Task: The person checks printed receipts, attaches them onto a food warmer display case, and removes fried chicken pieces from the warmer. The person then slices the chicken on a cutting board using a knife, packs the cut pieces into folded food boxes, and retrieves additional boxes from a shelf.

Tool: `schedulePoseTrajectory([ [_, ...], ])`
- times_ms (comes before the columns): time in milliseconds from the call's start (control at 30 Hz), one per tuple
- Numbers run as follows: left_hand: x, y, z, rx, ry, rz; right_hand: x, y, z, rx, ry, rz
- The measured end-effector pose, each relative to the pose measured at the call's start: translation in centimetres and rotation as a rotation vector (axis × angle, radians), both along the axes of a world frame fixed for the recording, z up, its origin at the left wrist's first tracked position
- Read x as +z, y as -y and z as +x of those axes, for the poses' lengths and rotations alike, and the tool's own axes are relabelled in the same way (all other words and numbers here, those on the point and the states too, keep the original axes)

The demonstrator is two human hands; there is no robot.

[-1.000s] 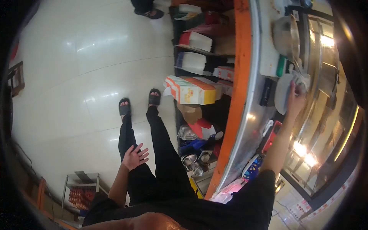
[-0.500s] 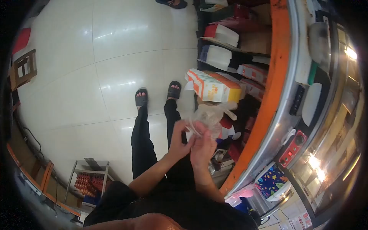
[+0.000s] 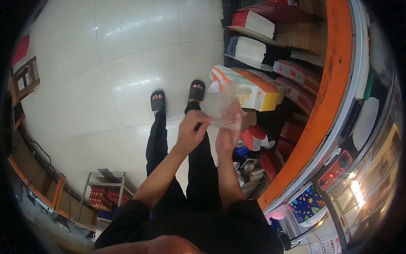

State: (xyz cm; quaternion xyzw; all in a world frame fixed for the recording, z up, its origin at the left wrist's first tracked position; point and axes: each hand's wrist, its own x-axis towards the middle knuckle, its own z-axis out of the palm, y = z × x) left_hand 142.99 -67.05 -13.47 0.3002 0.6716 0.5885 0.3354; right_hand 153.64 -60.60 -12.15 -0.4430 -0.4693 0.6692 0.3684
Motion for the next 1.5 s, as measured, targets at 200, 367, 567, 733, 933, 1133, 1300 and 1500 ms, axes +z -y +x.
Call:
schedulePoseTrajectory([
  [200, -0.9, -1.3, 2.1, -0.065, 0.105, -0.001, -1.3, -3.6, -1.0, 0.205, 0.41, 0.068],
  [367, -3.4, -2.4, 2.8, 0.102, 0.392, -0.131, -3.7, -5.5, 1.1, 0.517, 0.584, 0.035],
  [567, -2.6, -6.5, -0.5, -0.13, 0.131, -0.359, -4.6, -6.8, -1.3, 0.923, 0.593, -0.016],
  [733, 3.9, -5.2, 0.0, 0.08, -0.063, -0.113, -4.1, -8.9, -1.1, 0.658, 0.608, 0.476],
  [933, 11.1, -1.3, 3.6, -0.083, 0.064, -0.23, 5.4, -4.2, -1.2, 0.206, 0.201, 0.052],
  [1133, 20.7, -2.4, 2.1, -0.057, 0.267, -0.032, 20.4, -2.1, -3.6, -0.044, 0.152, -0.246],
  [1300, 23.1, -2.4, 1.4, -0.319, 0.201, 0.033, 22.6, -4.3, -2.3, -0.165, 0.227, 0.35],
  [1500, 24.6, -4.5, 0.8, -0.534, 0.168, 0.001, 20.9, -6.6, 0.4, -0.232, 0.719, 0.433],
])
